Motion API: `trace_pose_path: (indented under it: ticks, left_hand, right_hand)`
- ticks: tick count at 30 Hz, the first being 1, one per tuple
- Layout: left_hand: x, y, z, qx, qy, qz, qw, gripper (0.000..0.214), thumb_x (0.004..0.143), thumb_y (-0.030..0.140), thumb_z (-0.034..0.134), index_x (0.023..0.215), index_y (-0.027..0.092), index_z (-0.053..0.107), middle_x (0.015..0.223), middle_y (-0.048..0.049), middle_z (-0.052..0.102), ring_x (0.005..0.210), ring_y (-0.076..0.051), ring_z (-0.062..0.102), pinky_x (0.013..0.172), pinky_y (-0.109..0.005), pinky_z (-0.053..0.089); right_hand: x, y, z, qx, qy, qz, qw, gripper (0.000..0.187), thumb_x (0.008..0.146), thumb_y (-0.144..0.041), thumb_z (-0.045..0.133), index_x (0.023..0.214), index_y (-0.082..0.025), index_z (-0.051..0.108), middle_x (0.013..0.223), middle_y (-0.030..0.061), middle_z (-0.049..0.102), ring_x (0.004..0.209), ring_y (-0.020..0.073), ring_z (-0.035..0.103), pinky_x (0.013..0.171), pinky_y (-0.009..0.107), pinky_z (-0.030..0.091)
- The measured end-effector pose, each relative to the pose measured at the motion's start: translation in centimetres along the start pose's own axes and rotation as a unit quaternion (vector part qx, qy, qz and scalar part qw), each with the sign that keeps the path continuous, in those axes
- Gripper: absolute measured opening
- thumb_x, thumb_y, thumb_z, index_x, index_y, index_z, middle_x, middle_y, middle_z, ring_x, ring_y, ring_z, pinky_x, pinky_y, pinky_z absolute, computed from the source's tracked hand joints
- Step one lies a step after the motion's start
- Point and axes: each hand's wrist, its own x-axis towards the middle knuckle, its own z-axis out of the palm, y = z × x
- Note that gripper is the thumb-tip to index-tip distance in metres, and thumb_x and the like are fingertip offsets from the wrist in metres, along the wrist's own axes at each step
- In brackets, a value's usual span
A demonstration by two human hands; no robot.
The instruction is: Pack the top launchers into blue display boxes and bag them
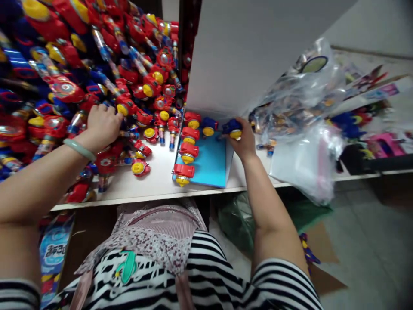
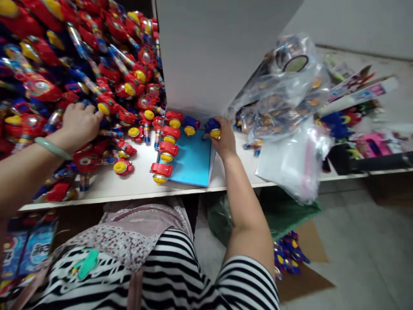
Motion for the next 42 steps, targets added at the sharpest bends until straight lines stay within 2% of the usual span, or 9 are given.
trace_pose_path:
  ticks: [8,13,17,22,25,29,36,39,42]
  left_hand:
    - [1.4,-1.2,-0.7,0.080,-0.120,0.094,0.985,0.054,0.096,0.016,0.021,0.142,0.010,0.048,0.122,-0.0217,0.062,0.090,-0.028,0.058,0.072,-0.032,0.037]
    - [3.2,-1.7,-0.7,0.134,-0.161,0.148,0.966,0.055,0.095,0.013,0.024,0.143,0.008,0.051,0.122,-0.0234,0.061,0.082,-0.024,0.060,0.067,-0.030,0.037]
    - [4.4,-3.1,-1.7,0.136,-0.169,0.200,0.955,0.048,0.096,0.023,0.039,0.138,0.009,0.057,0.120,-0.0213,0.061,0.089,-0.026,0.062,0.073,-0.033,0.041]
    - [4.7,-5.3,-4.8,-0.123,-0.024,0.153,0.980,0.048,0.089,0.038,0.061,0.133,0.018,0.062,0.122,-0.0121,0.064,0.106,-0.026,0.062,0.087,-0.034,0.047]
    - [3.6,-4.2,-7.0,-0.367,0.050,0.107,0.923,0.052,0.089,0.044,0.065,0.133,0.017,0.060,0.113,-0.0094,0.068,0.094,-0.020,0.065,0.079,-0.032,0.052]
    - [1.7,-0.8,-8.4,-0.561,0.038,0.133,0.816,0.046,0.094,0.051,0.061,0.128,0.020,0.061,0.109,-0.0049,0.068,0.093,-0.018,0.070,0.071,-0.030,0.056]
    - [2.6,6.2,-5.8,-0.641,0.104,0.131,0.749,0.037,0.102,0.051,0.047,0.111,0.018,0.059,0.099,-0.0035,0.066,0.093,-0.016,0.070,0.078,-0.031,0.057]
    - [2.8,7.2,-5.1,-0.609,0.149,0.122,0.769,0.032,0.100,0.049,0.052,0.103,0.018,0.058,0.096,-0.0046,0.066,0.093,-0.017,0.067,0.083,-0.031,0.055]
    - [2.0,4.8,-4.7,-0.451,0.151,0.060,0.878,0.029,0.099,0.045,0.053,0.104,0.017,0.060,0.098,-0.0079,0.067,0.100,-0.023,0.065,0.086,-0.035,0.052]
  right_hand:
    - [0.3,-0.8,-0.6,-0.018,-0.079,-0.017,0.997,0.063,0.085,-0.040,0.060,0.142,-0.018,0.046,0.137,0.0165,0.058,0.129,0.0327,0.055,0.112,0.050,0.044]
    - [0.6,-3.2,-0.8,-0.133,-0.134,0.024,0.982,0.066,0.084,-0.038,0.066,0.145,-0.021,0.047,0.157,0.0184,0.040,0.149,0.0386,0.032,0.122,0.068,0.016]
    - [0.8,-4.2,-2.5,-0.150,-0.191,0.052,0.969,0.087,0.079,-0.049,0.075,0.153,-0.024,0.039,0.165,0.0205,0.025,0.155,0.0433,0.019,0.119,0.074,0.012]
    - [2.1,-8.0,-3.0,-0.045,-0.008,-0.032,0.998,0.074,0.082,-0.051,0.074,0.146,-0.025,0.049,0.148,0.0192,0.051,0.140,0.0420,0.045,0.117,0.068,0.030]
    - [3.7,-14.9,-1.3,0.101,-0.007,-0.139,0.985,0.059,0.088,-0.051,0.067,0.141,-0.028,0.054,0.135,0.0121,0.063,0.127,0.0332,0.058,0.111,0.058,0.046]
    - [7.1,-22.0,1.6,0.252,-0.088,-0.198,0.943,0.069,0.091,-0.059,0.060,0.151,-0.031,0.040,0.148,0.0075,0.053,0.135,0.0285,0.054,0.108,0.052,0.052]
    - [8.3,-22.7,3.5,0.337,-0.127,-0.195,0.912,0.088,0.080,-0.073,0.065,0.151,-0.030,0.037,0.150,0.0073,0.050,0.137,0.0301,0.052,0.108,0.051,0.052]
    - [5.6,-22.0,3.1,0.313,-0.057,-0.150,0.936,0.078,0.086,-0.067,0.062,0.149,-0.029,0.036,0.144,0.0091,0.054,0.132,0.0303,0.056,0.107,0.053,0.053]
    - [2.5,-19.0,0.2,0.237,0.064,-0.087,0.966,0.064,0.091,-0.060,0.056,0.145,-0.030,0.038,0.135,0.0097,0.056,0.126,0.0313,0.059,0.106,0.056,0.052]
